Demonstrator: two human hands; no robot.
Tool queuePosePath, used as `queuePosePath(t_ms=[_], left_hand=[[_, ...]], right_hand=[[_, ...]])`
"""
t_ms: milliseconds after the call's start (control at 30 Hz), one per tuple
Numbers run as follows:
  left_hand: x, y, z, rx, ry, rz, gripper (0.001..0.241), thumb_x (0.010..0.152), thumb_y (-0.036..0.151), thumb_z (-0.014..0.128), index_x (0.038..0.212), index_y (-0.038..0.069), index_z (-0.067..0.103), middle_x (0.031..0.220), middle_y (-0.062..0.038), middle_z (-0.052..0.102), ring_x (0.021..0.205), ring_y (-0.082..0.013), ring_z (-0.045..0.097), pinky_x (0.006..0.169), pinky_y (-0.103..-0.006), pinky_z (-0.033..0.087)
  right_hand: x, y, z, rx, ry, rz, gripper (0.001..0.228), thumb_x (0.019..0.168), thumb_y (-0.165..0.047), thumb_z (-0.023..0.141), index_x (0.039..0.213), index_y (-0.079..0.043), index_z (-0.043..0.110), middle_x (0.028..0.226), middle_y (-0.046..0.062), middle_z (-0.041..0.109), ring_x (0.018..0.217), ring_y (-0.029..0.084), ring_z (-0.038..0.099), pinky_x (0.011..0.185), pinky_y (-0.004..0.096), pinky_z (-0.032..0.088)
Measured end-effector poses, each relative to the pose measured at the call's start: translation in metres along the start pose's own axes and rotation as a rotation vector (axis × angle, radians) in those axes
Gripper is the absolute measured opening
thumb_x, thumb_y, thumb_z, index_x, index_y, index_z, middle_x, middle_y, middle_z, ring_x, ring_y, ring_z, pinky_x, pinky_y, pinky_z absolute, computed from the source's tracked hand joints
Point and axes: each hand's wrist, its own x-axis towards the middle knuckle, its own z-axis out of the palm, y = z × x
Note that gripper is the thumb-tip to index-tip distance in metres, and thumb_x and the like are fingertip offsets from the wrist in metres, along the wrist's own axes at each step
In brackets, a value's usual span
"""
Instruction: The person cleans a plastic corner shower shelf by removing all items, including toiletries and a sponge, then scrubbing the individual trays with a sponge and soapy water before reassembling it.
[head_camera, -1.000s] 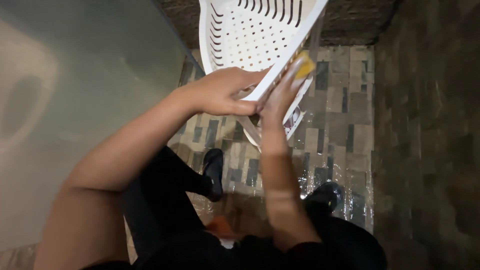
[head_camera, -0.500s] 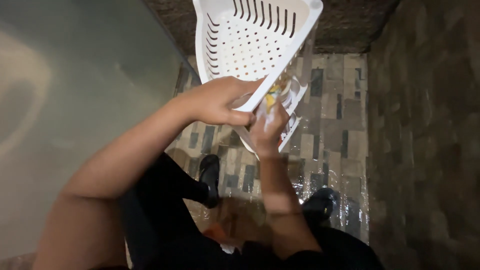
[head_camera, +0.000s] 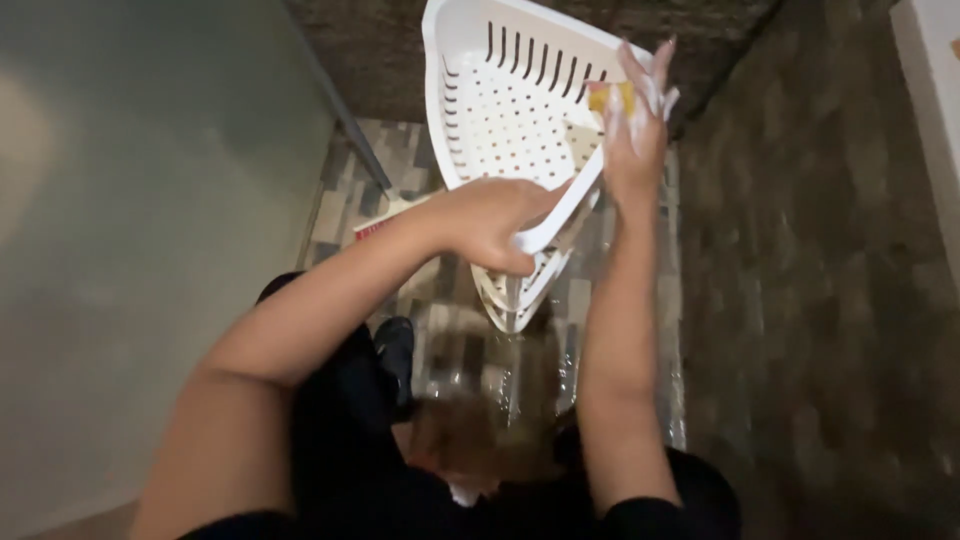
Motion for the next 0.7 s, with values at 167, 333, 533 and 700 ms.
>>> queuePosePath(t_ms=[167,333,533,700], left_hand=[[0.002,-0.013,0.007,0.124,-0.096,-0.148,0.044,0.07,0.036,0.076,0.099,0.003,0.068,0.093,-0.018,0.073,0.089,-0.0378,0.07,0.079,-0.0466,0.055],[-0.007,-0.014,0.005,0.091,0.036,-0.005,0.059,0.067,0.035,0.079,0.109,-0.003,0.061,0.086,-0.021,0.07,0.081,-0.0418,0.068,0.071,-0.0495,0.053],[-0.007,-0.016,0.011,0.119,0.035,-0.011,0.065,0.061,0.026,0.081,0.113,-0.006,0.058,0.087,-0.022,0.069,0.083,-0.0416,0.068,0.073,-0.0478,0.054],[-0.014,-0.019,0.013,0.208,-0.046,-0.057,0.054,0.068,0.022,0.079,0.115,0.003,0.062,0.094,-0.018,0.072,0.091,-0.0375,0.07,0.091,-0.0498,0.053]], right_hand=[[-0.083,-0.035,0.035,0.16,0.0,0.151,0.031,0.108,-0.002,0.052,0.139,-0.001,0.055,0.155,0.011,0.048,0.112,0.02,0.071,0.095,0.034,0.061],[-0.068,-0.052,0.035,-0.311,0.01,0.125,0.037,0.106,-0.017,0.049,0.143,-0.015,0.043,0.136,-0.002,0.06,0.117,0.019,0.069,0.101,0.036,0.051],[-0.055,-0.079,0.057,0.136,0.207,0.374,0.05,0.111,-0.028,0.049,0.155,-0.004,0.042,0.156,0.006,0.049,0.131,0.021,0.059,0.113,0.033,0.043],[-0.156,-0.118,0.097,-0.431,0.233,0.16,0.05,0.118,-0.03,0.037,0.154,0.003,0.05,0.175,0.008,0.027,0.151,0.027,0.041,0.123,0.038,0.034]])
